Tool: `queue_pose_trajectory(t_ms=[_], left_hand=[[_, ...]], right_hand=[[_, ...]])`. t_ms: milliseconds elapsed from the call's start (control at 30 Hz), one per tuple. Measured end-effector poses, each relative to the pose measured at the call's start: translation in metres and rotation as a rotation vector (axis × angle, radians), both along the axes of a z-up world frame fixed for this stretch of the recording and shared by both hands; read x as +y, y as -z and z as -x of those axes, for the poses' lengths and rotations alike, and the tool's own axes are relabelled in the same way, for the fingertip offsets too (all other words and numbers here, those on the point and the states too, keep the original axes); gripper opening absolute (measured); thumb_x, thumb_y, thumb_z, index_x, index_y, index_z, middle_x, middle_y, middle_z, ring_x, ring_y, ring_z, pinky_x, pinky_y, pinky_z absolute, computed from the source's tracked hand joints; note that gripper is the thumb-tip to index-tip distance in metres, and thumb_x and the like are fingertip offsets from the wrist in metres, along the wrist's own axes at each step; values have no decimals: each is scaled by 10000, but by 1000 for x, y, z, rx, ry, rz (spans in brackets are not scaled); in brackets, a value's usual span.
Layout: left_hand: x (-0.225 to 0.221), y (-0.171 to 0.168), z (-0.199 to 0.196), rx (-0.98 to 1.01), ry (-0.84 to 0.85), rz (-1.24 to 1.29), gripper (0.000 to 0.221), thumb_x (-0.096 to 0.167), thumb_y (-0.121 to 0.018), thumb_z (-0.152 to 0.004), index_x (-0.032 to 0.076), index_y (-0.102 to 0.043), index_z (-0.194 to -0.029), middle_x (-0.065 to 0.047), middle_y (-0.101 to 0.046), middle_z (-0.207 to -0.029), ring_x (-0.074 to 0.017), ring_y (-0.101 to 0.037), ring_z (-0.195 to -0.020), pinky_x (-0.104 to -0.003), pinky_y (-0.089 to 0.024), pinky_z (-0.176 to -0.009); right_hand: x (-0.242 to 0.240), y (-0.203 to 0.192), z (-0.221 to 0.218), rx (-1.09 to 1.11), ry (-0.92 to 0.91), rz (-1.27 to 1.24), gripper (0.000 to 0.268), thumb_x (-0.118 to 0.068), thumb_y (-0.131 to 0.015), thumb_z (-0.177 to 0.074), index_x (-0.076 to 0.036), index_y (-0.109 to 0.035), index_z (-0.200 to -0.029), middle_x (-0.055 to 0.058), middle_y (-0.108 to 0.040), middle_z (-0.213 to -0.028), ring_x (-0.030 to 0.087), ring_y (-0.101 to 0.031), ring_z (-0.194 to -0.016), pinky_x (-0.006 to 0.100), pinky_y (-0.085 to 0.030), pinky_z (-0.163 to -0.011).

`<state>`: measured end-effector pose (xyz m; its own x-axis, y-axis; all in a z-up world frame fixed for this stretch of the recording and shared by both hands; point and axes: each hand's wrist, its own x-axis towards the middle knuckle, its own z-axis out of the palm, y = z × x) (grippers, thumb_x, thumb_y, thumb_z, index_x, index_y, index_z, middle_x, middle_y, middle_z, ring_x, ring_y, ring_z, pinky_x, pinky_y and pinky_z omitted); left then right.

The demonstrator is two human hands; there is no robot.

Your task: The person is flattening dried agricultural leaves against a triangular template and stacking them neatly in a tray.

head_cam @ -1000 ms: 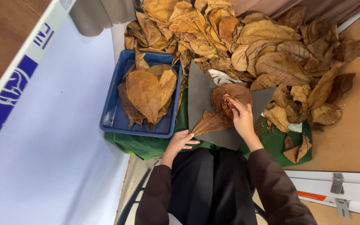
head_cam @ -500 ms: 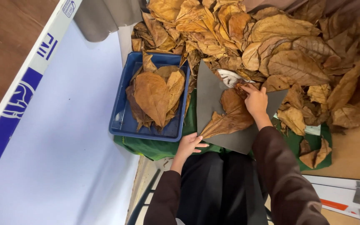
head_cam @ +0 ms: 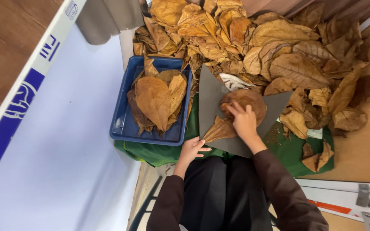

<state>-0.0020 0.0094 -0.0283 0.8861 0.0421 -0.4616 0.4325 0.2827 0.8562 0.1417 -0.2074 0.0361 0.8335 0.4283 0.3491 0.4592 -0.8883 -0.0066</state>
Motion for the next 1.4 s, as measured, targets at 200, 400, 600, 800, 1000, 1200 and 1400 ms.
queue_pose_trajectory(t_ms=[200, 400, 600, 800, 1000, 1200, 1400], left_hand=[[-1, -13, -3, -13, -1, -18, 607, 204, -658, -1008, -68, -429, -1500, -343, -602, -1361, -404, -747, -953, -471, -623, -696], [0, -10, -4, -2, -12, -9, 655, 209, -676, -996, -77, -395, -1514, -356, -589, -1371, -404, -749, -952, -472, -628, -689], [1, -15, -3, -9, 1, -20, 606, 202, -654, -1001, -56, -436, -1503, -332, -593, -1385, -399, -745, -974, -486, -622, -717], [-1, -10, -4, -10, -1, -31, 612, 212, -665, -1000, -57, -438, -1501, -338, -587, -1387, -396, -747, -966, -483, -624, -716], [-3, -3, -1, -22, -21, -16, 581, 226, -664, -1002, -36, -474, -1485, -309, -625, -1353, -380, -755, -939, -445, -626, -678], [-1, -5, -3, 3, -29, -18, 616, 228, -675, -989, -35, -453, -1500, -325, -610, -1368, -402, -750, -952, -484, -620, -696], [0, -8, -3, -37, -9, -24, 612, 220, -659, -1001, -61, -443, -1500, -331, -584, -1393, -405, -743, -962, -507, -608, -711]], right_hand=[[-45, 7, -72, 6, 310, 128, 530, -132, -645, -858, -370, -701, -1328, -76, -664, -1391, 279, -503, -1093, 385, -514, -788], [-58, 12, -85, 195, 367, -412, 461, -62, -604, -987, -258, -683, -1397, 71, -645, -1423, 377, -489, -1131, 453, -527, -908], [5, -9, 23, 70, -58, -151, 592, 11, -628, -816, -340, -718, -1284, -11, -692, -1341, 255, -515, -939, 352, -486, -771], [-16, 13, -31, -62, 11, 33, 529, -52, -657, -810, -285, -717, -1281, -2, -655, -1393, 296, -503, -1010, 393, -464, -778], [-52, 42, -106, 143, 273, -19, 584, -32, -653, -866, -380, -712, -1332, -17, -678, -1392, 244, -527, -1097, 313, -500, -714], [-18, -24, -28, 151, 208, -385, 467, 3, -625, -904, -203, -725, -1310, 76, -709, -1240, 341, -516, -1053, 420, -583, -849], [4, -1, 19, 17, -70, 1, 629, 12, -626, -810, -305, -685, -1350, 64, -655, -1400, 278, -511, -971, 351, -475, -773]])
